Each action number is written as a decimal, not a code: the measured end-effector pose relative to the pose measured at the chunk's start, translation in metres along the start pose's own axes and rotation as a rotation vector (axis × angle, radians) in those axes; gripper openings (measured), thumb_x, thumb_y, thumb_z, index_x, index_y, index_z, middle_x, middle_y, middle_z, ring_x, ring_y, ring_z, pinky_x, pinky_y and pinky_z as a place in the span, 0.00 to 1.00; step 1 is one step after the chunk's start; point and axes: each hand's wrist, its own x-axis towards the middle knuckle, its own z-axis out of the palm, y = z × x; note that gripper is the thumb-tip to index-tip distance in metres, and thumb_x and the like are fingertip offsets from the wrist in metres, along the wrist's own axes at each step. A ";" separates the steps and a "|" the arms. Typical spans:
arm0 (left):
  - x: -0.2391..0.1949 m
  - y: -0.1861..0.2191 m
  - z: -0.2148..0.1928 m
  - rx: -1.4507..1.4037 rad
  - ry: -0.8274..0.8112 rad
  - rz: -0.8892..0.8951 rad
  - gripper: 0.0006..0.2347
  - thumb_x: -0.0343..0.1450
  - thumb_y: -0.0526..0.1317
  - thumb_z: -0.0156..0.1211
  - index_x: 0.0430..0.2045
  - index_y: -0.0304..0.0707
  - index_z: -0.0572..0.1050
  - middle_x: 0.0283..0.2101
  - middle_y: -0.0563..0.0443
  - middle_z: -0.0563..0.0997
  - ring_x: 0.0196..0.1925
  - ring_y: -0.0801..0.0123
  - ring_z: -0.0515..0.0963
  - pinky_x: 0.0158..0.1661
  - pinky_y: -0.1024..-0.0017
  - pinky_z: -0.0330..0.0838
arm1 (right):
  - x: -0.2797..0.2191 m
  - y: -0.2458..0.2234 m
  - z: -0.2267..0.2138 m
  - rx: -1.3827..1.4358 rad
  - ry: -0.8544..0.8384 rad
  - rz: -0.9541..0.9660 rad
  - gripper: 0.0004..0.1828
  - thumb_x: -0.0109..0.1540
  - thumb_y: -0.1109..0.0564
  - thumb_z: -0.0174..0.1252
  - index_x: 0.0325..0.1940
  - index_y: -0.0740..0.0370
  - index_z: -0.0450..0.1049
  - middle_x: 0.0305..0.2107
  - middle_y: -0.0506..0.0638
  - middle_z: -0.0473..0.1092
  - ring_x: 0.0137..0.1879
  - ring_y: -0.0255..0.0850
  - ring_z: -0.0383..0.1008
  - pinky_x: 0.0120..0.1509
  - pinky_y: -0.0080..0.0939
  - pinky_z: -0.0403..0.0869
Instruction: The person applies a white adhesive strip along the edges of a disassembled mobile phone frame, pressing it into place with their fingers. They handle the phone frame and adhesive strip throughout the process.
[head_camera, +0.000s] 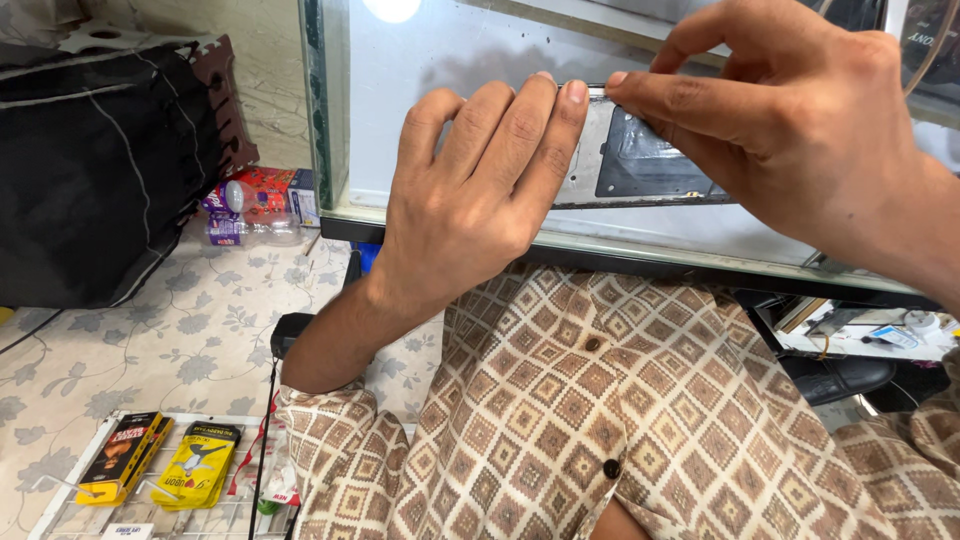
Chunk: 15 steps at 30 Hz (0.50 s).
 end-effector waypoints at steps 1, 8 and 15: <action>-0.002 0.000 0.001 0.004 -0.001 0.003 0.12 0.77 0.28 0.64 0.56 0.29 0.78 0.52 0.48 0.79 0.54 0.66 0.76 0.55 0.64 0.67 | -0.001 0.001 0.000 -0.014 -0.004 -0.016 0.10 0.64 0.58 0.71 0.50 0.57 0.84 0.42 0.51 0.74 0.31 0.33 0.75 0.30 0.30 0.73; -0.005 0.001 0.006 0.034 0.006 0.008 0.13 0.77 0.28 0.64 0.56 0.31 0.78 0.55 0.49 0.80 0.53 0.67 0.76 0.55 0.64 0.68 | -0.001 0.005 -0.008 -0.164 -0.066 -0.096 0.09 0.60 0.57 0.68 0.45 0.54 0.85 0.30 0.46 0.77 0.31 0.32 0.76 0.28 0.30 0.74; 0.000 0.000 0.002 0.028 -0.003 0.016 0.13 0.77 0.29 0.64 0.56 0.30 0.78 0.52 0.49 0.79 0.54 0.67 0.76 0.55 0.63 0.67 | -0.005 0.011 -0.013 -0.248 -0.158 -0.149 0.12 0.60 0.55 0.66 0.48 0.48 0.84 0.32 0.43 0.79 0.36 0.31 0.79 0.37 0.30 0.77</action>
